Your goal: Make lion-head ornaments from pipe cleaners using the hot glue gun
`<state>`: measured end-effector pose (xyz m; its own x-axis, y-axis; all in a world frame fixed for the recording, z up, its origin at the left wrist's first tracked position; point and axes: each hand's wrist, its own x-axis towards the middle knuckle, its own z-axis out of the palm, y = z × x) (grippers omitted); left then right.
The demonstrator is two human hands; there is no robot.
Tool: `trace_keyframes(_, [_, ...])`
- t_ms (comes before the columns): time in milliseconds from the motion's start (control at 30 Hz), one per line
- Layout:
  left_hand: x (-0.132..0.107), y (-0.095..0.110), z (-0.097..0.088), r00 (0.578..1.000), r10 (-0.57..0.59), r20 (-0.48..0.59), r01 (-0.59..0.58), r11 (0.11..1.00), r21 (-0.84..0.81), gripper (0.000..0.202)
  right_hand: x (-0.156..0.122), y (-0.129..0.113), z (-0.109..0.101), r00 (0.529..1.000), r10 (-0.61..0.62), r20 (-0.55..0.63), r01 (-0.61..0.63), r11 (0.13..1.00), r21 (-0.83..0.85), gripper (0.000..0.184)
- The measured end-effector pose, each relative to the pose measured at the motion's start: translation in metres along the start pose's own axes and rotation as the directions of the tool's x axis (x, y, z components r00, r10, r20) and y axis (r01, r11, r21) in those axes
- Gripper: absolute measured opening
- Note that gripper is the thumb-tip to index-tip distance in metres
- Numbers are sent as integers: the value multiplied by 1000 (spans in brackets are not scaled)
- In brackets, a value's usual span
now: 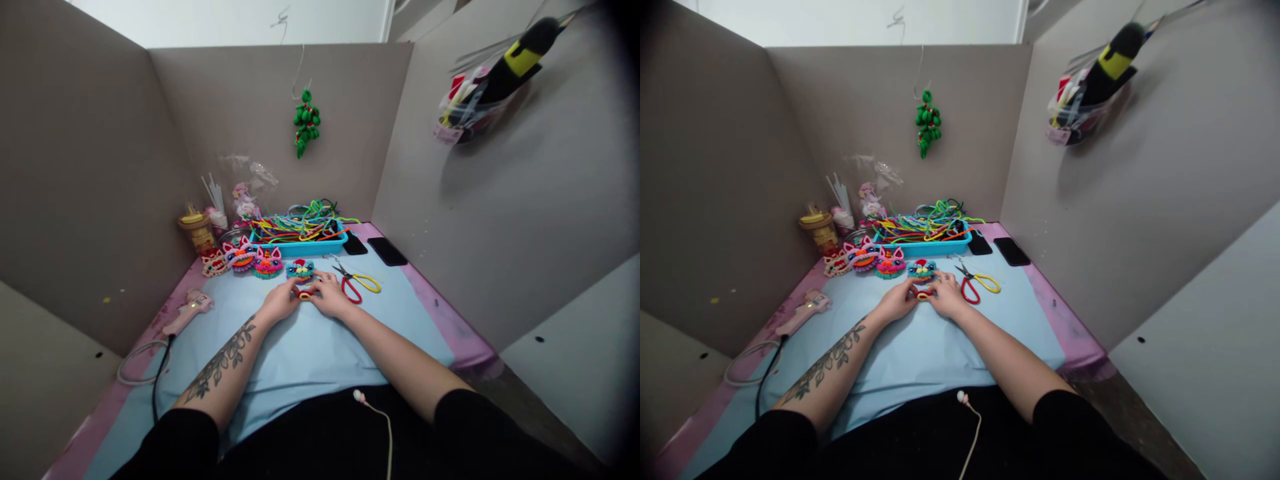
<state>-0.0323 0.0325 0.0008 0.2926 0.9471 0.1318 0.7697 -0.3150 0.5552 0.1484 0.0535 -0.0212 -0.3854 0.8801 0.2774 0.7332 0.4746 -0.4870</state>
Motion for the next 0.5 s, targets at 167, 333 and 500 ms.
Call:
trace_keyframes(167, [0, -3, -1, 999, 45, -30, -47, 997, -59, 48, 0, 0, 0, 1000, -14, -22, 14, 1000, -2, 11])
trace_keyframes(333, [2, 1, 1, 988, 101, -114, -108, 993, -54, 34, 0, 0, 2, 998, -48, -29, 49, 998, 28, 12])
trace_keyframes(500, [8, 2, 2, 985, -16, -174, -44, 942, -333, 32, 5, 1, 0, 977, -1, -215, 55, 968, 246, 22])
